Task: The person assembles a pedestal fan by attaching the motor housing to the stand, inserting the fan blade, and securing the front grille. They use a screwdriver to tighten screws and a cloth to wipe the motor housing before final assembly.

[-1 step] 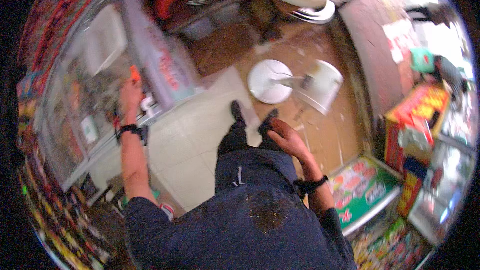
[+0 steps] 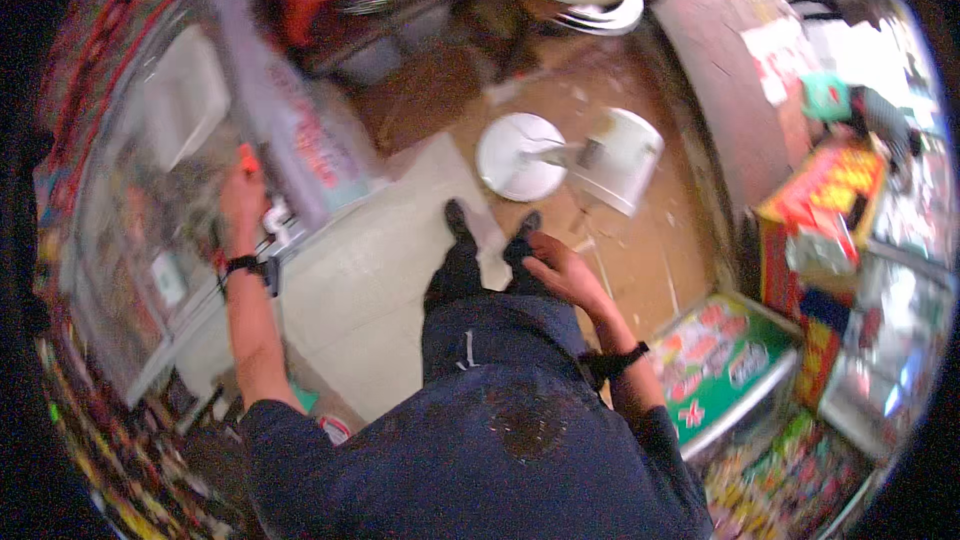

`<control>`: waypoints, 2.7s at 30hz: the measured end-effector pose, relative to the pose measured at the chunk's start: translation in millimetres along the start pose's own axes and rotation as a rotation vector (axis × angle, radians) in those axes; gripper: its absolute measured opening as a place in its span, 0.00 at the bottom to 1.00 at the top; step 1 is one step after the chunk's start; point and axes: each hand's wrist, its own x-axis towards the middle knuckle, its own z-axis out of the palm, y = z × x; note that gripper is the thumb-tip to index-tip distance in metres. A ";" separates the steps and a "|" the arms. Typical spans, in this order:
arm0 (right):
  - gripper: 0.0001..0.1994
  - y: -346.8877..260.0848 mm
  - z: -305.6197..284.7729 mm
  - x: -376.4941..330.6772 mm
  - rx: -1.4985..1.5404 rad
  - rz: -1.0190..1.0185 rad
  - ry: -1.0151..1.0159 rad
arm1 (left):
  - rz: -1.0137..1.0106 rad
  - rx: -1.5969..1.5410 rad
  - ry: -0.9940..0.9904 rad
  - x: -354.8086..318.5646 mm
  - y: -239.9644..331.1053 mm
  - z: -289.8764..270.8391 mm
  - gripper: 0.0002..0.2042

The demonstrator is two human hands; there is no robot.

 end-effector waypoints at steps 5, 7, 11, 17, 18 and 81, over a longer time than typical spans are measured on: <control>0.31 27.1 -7.0 -26.4 0.065 0.029 0.128 | 0.110 0.121 0.107 52.8 -32.2 36.4 0.21; 0.31 38.9 -6.7 -29.7 0.064 0.065 0.134 | 0.065 -0.023 0.120 64.2 -60.7 44.8 0.19; 0.31 54.8 -14.7 -25.0 0.117 0.027 0.121 | -0.407 -1.244 -0.383 56.6 -98.5 23.2 0.14; 0.29 69.2 -59.8 -10.1 -0.035 -0.073 0.088 | -0.270 -1.838 -0.306 -106.7 -16.7 -29.0 0.18; 0.29 73.1 -69.0 -8.7 -0.055 -0.073 0.100 | -0.145 -1.802 -0.259 -140.9 7.5 -31.0 0.20; 0.60 47.3 -172.4 190.4 0.535 -1.508 -0.176 | 0.814 -1.703 0.754 -298.1 470.1 199.0 0.61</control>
